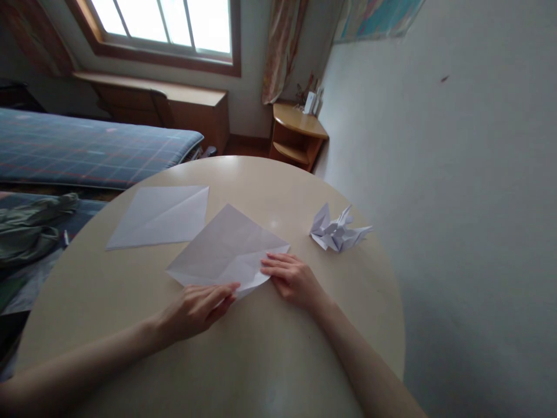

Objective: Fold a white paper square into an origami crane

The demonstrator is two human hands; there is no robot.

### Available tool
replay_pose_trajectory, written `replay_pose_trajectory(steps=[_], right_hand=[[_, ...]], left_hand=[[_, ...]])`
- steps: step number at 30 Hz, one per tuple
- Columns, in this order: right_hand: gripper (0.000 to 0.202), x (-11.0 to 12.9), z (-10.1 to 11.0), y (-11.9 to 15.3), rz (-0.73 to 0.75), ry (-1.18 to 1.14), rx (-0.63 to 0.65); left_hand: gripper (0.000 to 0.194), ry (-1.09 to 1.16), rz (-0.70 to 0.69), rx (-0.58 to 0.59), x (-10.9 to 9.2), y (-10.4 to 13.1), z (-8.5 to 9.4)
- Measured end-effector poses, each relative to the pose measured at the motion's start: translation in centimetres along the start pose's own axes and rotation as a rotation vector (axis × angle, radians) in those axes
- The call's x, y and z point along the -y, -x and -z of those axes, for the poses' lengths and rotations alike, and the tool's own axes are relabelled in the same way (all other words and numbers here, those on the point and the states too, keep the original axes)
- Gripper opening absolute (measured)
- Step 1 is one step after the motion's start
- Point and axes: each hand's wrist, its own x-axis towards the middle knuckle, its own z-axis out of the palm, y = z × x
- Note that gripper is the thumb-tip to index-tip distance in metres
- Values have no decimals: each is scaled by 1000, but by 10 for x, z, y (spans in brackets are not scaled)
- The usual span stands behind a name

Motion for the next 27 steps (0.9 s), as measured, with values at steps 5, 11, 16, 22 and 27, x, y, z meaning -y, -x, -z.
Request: replay_pose_trajectory(steps=[5, 11, 16, 22, 27], right_hand=[[22, 0, 5, -1, -21, -135, -9], [19, 3, 8, -3, -11, -51, -56], [28, 17, 1, -6, -200, 247, -278], [40, 45, -19, -8, -487, 318, -348], [58, 51, -31, -7, -528, 338, -249]], left_hand=[[23, -13, 139, 163, 25, -2, 1], [25, -47, 302, 338, 33, 2, -11], [23, -170, 297, 247, 25, 7, -20], [20, -330, 327, 221, 8, 8, -27], [19, -443, 339, 226, -3, 8, -28]])
